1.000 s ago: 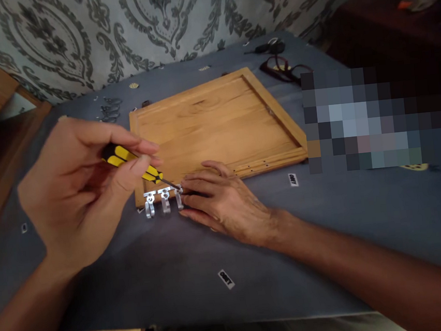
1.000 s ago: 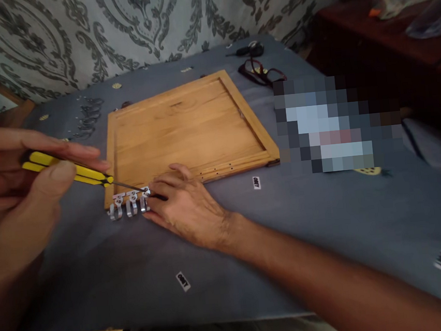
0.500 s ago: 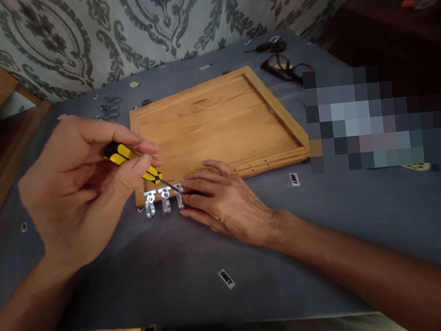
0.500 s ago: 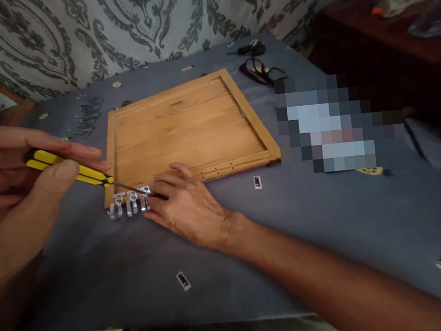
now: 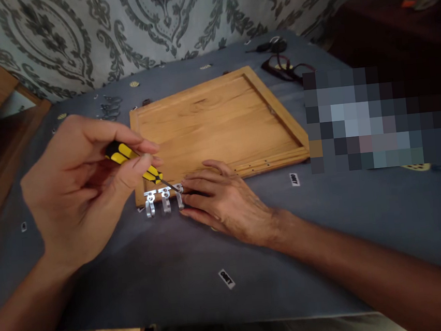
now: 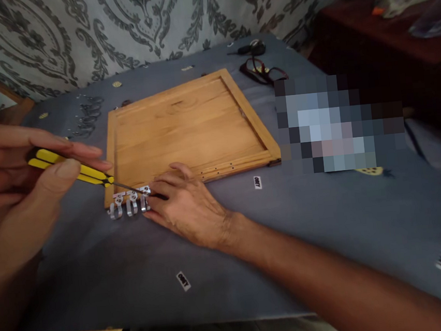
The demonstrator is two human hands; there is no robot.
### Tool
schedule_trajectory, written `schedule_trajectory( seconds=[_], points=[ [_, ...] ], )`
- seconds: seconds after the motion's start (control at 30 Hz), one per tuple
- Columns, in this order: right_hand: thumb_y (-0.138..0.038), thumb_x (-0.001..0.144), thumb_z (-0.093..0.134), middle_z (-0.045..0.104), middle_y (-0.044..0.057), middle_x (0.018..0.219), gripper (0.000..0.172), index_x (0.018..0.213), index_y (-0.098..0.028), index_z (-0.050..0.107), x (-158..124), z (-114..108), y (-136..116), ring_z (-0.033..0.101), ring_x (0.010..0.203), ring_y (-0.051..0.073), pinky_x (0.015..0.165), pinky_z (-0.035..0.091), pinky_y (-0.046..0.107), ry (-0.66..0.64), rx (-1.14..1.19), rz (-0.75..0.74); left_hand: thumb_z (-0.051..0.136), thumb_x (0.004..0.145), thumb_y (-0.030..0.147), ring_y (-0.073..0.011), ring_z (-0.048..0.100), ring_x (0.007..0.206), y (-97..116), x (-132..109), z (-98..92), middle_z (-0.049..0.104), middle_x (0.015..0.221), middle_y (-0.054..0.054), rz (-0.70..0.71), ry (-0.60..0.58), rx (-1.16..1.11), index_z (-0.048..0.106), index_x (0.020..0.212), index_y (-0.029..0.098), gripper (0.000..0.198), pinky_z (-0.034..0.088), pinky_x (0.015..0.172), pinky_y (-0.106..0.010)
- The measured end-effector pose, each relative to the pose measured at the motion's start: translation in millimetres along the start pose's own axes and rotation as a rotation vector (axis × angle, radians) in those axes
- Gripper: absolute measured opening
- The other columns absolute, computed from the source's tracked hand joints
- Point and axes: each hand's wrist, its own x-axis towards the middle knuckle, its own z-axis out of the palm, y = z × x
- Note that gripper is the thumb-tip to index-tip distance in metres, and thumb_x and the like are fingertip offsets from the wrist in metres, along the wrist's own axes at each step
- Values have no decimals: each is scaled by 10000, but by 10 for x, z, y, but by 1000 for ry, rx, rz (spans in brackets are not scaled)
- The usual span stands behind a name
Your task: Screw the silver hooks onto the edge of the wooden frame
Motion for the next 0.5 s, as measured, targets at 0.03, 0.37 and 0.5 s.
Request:
schedule_trajectory(
  seconds=[0.03, 0.37, 0.5],
  points=[
    [-326, 986, 600, 766, 81, 1082, 203, 947, -189, 744, 1, -1, -2, 673, 1083, 232, 1094, 378, 477, 0, 2, 1, 710, 857, 290, -146, 743, 775, 0, 2, 1, 747, 932, -6, -4, 5, -7, 692, 939, 212, 115, 641, 654, -265],
    [-329, 993, 587, 769, 76, 1076, 215, 938, -192, 743, 0, -9, -1, 683, 1064, 231, 1090, 393, 481, 4, -4, 0, 741, 820, 294, -155, 742, 758, 31, 8, 15, 754, 894, -12, -48, 30, -20, 699, 914, 208, 134, 601, 604, -244],
    [-319, 984, 603, 769, 89, 1074, 209, 943, -172, 747, 2, -2, -3, 689, 1058, 245, 1086, 394, 491, 9, 2, -7, 735, 826, 294, -151, 736, 745, 40, 8, 16, 748, 895, -35, -63, 23, -21, 703, 887, 193, 122, 599, 611, -240]
  ],
)
